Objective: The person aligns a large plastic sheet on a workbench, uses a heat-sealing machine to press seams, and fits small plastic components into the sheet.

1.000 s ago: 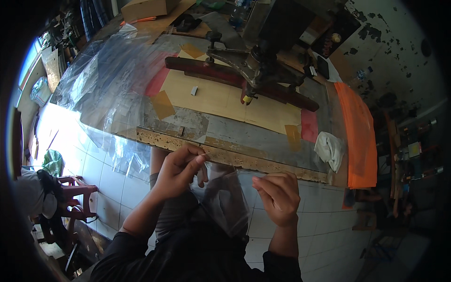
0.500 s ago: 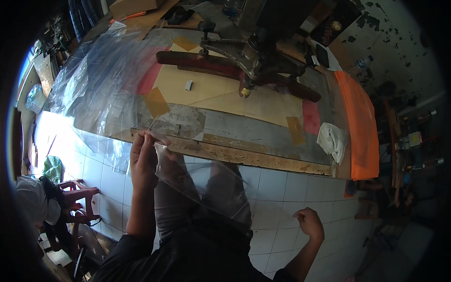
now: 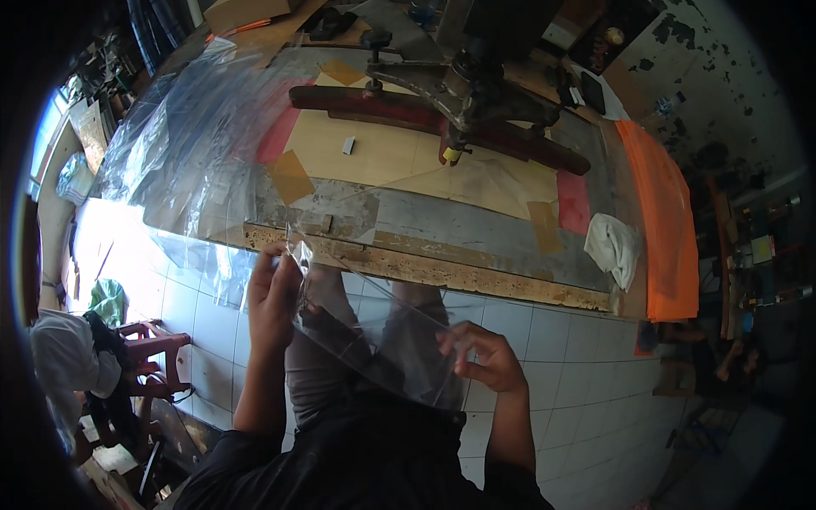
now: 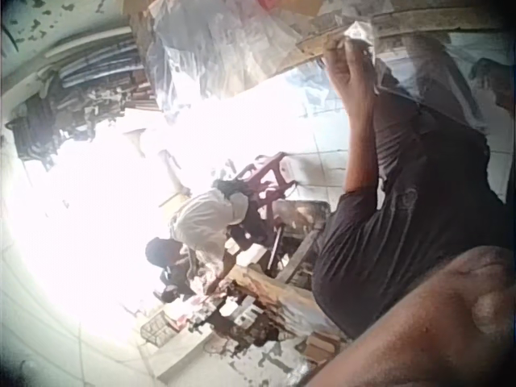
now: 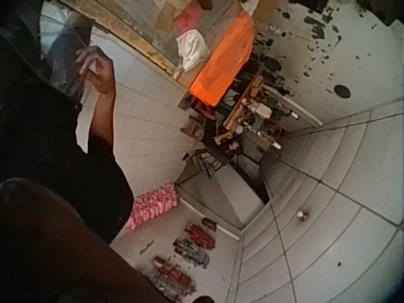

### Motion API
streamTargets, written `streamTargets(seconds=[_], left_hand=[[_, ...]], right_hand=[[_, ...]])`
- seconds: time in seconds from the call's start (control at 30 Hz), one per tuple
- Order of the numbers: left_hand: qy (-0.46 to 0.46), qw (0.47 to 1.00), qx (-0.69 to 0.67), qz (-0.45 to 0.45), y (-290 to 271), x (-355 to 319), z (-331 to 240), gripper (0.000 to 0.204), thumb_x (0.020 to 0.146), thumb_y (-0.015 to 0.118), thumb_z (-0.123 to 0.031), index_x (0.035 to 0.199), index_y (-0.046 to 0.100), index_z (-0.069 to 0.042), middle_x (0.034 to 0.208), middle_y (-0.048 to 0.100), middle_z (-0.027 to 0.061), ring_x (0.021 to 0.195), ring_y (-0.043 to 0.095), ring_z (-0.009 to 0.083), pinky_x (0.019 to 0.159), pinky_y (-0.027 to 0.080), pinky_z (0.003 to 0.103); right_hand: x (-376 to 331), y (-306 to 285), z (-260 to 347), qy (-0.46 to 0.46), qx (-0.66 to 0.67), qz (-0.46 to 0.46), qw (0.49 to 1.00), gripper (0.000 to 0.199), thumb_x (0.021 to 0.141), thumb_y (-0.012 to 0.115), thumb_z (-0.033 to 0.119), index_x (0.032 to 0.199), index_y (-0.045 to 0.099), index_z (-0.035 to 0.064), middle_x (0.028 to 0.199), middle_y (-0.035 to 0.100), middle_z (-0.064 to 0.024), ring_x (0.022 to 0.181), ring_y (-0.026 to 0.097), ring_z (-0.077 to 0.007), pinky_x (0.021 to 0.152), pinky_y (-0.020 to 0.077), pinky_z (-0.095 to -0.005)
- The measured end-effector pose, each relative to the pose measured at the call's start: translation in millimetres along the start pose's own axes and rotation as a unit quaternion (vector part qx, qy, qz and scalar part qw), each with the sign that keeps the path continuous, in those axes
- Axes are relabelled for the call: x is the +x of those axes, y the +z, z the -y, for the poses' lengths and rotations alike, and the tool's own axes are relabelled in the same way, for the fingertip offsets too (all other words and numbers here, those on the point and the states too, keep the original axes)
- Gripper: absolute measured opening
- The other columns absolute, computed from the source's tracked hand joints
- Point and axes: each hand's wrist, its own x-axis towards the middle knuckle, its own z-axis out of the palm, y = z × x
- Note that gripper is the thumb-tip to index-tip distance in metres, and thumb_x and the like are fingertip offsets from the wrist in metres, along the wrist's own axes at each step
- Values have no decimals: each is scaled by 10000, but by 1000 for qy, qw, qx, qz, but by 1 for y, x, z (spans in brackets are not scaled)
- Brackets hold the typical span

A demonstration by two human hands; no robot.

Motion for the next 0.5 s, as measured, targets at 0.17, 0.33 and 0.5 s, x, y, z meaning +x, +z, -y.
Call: streamTargets(seconds=[0.17, 0.33, 0.5], left_hand=[[309, 838, 417, -169, 22, -9, -22, 399, 916, 763, -109, 1266, 593, -18, 1286, 649, 136, 1081, 631, 217, 948, 474, 368], [304, 813, 458, 192, 80, -51, -43, 521, 764, 896, -338, 1156, 660, -90, 1315, 606, 123, 1181, 596, 282, 965, 440, 421], [294, 820, 467, 149, 113, -67, -16, 549, 730, 922, -405, 1125, 677, -111, 1281, 620, 111, 1136, 613, 310, 981, 433, 449]], right_hand=[[-9, 12, 36, 55, 110, -210, 970, 166, 868, 811, 108, 893, 676, 15, 827, 673, -51, 741, 607, -127, 721, 465, -297], [8, 36, 69, 1, 28, -250, 968, 202, 883, 755, 48, 1061, 720, -41, 890, 685, -77, 757, 625, -106, 695, 440, -222], [18, 41, 77, -21, 38, -229, 973, 329, 990, 600, 112, 1252, 690, -66, 938, 693, -102, 764, 634, -110, 648, 413, -220]])
